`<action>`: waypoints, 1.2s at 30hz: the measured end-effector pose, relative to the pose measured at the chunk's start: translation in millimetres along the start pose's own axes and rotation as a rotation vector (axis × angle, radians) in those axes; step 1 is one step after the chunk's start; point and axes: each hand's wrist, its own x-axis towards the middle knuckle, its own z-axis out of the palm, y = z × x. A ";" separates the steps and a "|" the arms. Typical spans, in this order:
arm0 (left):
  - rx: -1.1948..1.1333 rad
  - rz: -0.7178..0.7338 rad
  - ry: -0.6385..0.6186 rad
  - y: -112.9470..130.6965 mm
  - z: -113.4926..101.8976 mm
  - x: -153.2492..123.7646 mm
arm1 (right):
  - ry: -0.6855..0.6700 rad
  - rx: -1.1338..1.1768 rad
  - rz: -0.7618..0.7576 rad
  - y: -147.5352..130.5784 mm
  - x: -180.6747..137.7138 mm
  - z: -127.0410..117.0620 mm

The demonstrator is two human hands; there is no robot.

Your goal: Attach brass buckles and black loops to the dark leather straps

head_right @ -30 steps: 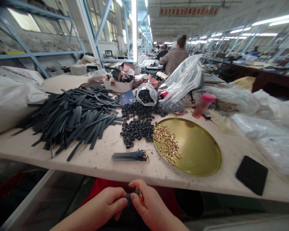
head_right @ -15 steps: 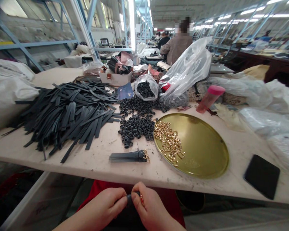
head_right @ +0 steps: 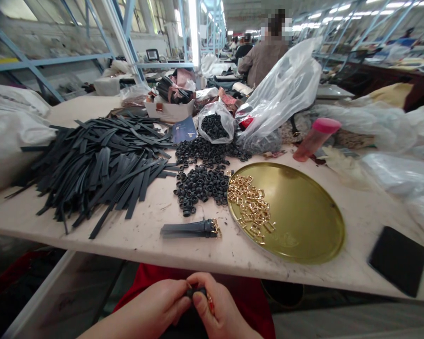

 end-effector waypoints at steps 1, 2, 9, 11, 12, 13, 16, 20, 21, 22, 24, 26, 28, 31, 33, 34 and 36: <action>0.016 0.018 0.012 -1.3 -0.2 -1.1 | 0.004 -0.015 0.024 -0.9 -0.1 -1.6; 0.034 0.031 0.039 -3.1 -0.1 -2.0 | 0.006 -0.035 0.050 -2.3 -0.1 -3.6; 0.172 -0.003 0.129 -1.7 6.4 -7.2 | 0.019 -0.181 0.061 -12.7 -7.1 -10.5; 0.162 -0.029 0.098 3.9 8.9 -9.6 | 0.026 -0.230 0.027 -12.6 -10.8 -8.3; 0.155 -0.037 0.086 6.5 10.3 -10.6 | 0.029 -0.256 0.011 -12.3 -12.6 -6.9; 0.149 -0.041 0.078 8.4 11.9 -11.3 | 0.033 -0.284 -0.001 -11.9 -14.2 -5.7; 0.157 -0.022 0.094 10.3 17.1 -12.4 | 0.025 -0.372 -0.037 -11.8 -18.1 -2.8; 0.204 0.031 0.108 8.0 20.2 -16.6 | -0.028 -0.427 -0.069 -15.4 -22.1 -1.0; 0.202 0.047 0.110 7.5 19.4 -18.6 | -0.020 -0.412 -0.051 -16.8 -22.5 -0.6; 0.196 0.063 0.118 7.1 18.0 -20.6 | -0.005 -0.382 -0.025 -18.3 -22.5 -0.2; 0.188 0.081 0.153 6.8 12.8 -22.6 | 0.029 -0.292 0.003 -21.3 -19.8 0.3; 0.222 0.097 0.215 6.1 3.9 -18.8 | 0.055 -0.185 -0.022 -24.1 -11.7 -1.1; 0.292 0.131 0.306 3.7 -8.6 -6.9 | 0.110 -0.142 -0.037 -26.0 3.1 -6.6; 0.465 0.199 0.479 -5.3 -29.3 22.8 | 0.285 -0.368 -0.014 -24.1 35.1 -22.4; 0.573 0.219 0.541 -14.2 -39.2 44.3 | 0.409 -0.624 -0.033 -17.5 57.9 -32.8; 0.596 0.227 0.548 -18.6 -41.9 53.7 | 0.457 -0.723 -0.051 -12.5 68.0 -36.3; 0.620 0.238 0.551 -24.9 -43.0 68.3 | 0.499 -0.814 -0.085 0.3 83.2 -38.3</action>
